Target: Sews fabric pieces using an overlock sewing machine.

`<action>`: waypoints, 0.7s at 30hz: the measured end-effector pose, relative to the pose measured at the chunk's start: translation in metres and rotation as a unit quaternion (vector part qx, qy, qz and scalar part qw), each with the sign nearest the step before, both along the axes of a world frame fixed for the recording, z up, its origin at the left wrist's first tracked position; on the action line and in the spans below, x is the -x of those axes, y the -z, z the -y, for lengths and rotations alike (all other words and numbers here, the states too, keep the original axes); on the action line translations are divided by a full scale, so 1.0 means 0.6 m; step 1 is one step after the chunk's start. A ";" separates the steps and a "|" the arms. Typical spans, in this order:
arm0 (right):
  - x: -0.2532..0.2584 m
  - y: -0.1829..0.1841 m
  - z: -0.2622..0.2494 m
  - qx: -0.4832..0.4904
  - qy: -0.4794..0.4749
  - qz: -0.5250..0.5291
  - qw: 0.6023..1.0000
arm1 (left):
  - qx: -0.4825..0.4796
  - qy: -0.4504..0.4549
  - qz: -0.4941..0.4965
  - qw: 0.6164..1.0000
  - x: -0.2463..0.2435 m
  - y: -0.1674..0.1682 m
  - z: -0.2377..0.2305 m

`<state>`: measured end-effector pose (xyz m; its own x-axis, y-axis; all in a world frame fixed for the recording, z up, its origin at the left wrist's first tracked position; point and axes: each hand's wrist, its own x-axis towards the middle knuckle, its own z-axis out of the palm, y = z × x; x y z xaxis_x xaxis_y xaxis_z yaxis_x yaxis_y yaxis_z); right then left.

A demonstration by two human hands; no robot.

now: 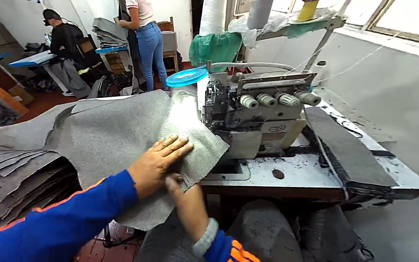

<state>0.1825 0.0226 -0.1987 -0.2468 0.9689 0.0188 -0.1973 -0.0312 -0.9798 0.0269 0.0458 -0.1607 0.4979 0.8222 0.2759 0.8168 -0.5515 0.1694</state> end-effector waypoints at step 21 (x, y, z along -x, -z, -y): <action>-0.532 -0.017 -0.176 -0.101 0.109 0.721 0.676 | -0.134 -0.062 0.070 0.987 -0.010 0.014 -0.139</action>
